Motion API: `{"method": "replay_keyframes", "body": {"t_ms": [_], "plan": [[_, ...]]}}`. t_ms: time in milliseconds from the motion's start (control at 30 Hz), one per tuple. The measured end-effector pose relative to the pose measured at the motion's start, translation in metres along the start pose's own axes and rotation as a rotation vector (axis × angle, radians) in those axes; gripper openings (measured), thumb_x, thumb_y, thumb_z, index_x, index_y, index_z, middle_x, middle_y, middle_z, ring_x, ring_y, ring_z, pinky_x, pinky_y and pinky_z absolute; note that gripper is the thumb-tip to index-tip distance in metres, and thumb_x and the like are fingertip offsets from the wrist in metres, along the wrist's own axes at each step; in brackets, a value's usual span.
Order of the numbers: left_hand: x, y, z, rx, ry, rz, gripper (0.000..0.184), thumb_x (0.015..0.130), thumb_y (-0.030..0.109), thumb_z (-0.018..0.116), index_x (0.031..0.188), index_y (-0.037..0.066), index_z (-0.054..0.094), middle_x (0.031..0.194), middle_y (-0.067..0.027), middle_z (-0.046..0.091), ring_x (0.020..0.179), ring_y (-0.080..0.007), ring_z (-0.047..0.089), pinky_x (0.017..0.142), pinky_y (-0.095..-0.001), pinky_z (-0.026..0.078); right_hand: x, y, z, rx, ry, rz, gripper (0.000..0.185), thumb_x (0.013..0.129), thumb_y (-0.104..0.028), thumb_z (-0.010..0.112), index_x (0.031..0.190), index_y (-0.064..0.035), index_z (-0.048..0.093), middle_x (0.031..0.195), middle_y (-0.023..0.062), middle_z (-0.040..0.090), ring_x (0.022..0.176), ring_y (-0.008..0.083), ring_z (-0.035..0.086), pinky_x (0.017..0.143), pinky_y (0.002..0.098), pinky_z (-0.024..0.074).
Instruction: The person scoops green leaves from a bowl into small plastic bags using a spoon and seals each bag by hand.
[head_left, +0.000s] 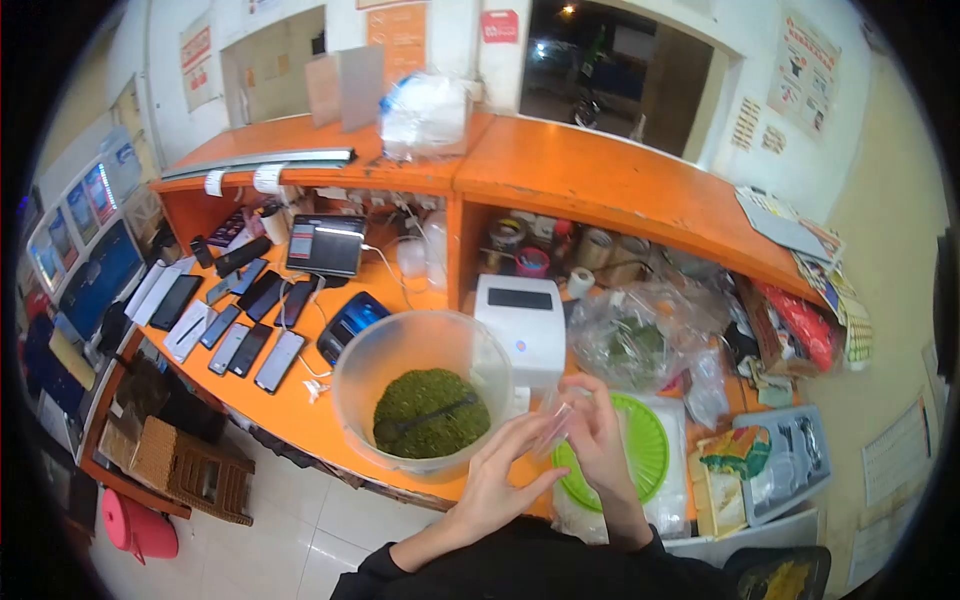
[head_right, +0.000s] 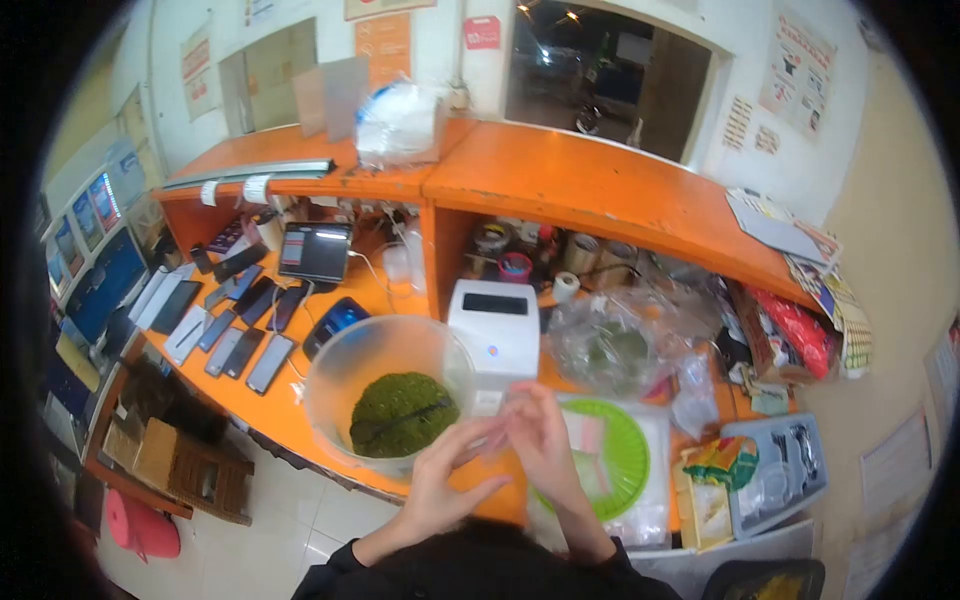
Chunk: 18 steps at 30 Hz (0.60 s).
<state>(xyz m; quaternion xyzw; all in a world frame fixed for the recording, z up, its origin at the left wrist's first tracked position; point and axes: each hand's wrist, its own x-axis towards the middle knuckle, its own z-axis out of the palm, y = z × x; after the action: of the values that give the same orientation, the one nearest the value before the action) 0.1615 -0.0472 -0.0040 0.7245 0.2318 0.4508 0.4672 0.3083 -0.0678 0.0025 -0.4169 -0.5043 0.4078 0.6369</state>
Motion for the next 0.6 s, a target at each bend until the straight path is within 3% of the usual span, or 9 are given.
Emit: {"method": "replay_keyframes", "body": {"t_ms": [100,267,367,467,600], "plan": [[-0.006,-0.011,-0.005,-0.165,0.16,-0.107,0.038,0.079,0.003,0.066,0.113,-0.004,0.05,0.114,-0.0178,0.056,0.099,-0.019,0.06,0.085,-0.03,0.05,-0.002,-0.005,0.015,0.366,-0.083,0.046,0.032,0.091,-0.004,0.044,0.122,-0.002,0.033,0.094,0.0109,0.054,0.084,0.0176,0.059,0.079,0.0279,0.0481],[-0.01,-0.023,-0.02,-0.303,0.239,-0.353,0.019,0.083,0.002,0.061,0.1,-0.005,0.059,0.113,-0.018,0.059,0.097,-0.0145,0.059,0.08,-0.0244,0.049,0.001,0.007,0.019,0.128,-0.152,-0.062,0.032,0.087,0.002,0.05,0.117,-0.0003,0.039,0.097,0.0114,0.053,0.088,0.017,0.058,0.083,0.0287,0.0471],[-0.007,-0.019,-0.022,-0.471,0.259,-0.139,0.008,0.079,-0.005,0.062,0.087,-0.004,0.064,0.101,-0.013,0.062,0.094,-0.0157,0.059,0.082,-0.026,0.047,0.001,0.006,0.025,0.008,-0.177,-0.146,0.032,0.081,0.004,0.059,0.11,0.0012,0.045,0.096,0.0096,0.054,0.087,0.0156,0.057,0.083,0.0281,0.0469],[-0.004,-0.03,-0.025,-0.09,0.383,0.103,0.005,0.074,-0.004,0.067,0.078,-0.001,0.066,0.091,-0.0093,0.061,0.082,-0.0122,0.058,0.069,-0.0232,0.046,0.0,0.006,0.031,-0.098,-0.163,-0.201,0.027,0.077,0.004,0.065,0.1,0.0017,0.051,0.092,0.008,0.056,0.085,0.0146,0.057,0.08,0.0271,0.0479],[-0.003,-0.035,-0.03,-0.165,0.344,0.054,0.01,0.069,-0.005,0.07,0.076,0.0,0.065,0.082,-0.0066,0.058,0.078,-0.0118,0.057,0.069,-0.0245,0.046,-0.001,0.009,0.029,-0.278,-0.188,-0.188,0.022,0.076,0.008,0.063,0.096,0.0043,0.055,0.095,0.0092,0.057,0.089,0.016,0.057,0.081,0.0278,0.0469]]}}
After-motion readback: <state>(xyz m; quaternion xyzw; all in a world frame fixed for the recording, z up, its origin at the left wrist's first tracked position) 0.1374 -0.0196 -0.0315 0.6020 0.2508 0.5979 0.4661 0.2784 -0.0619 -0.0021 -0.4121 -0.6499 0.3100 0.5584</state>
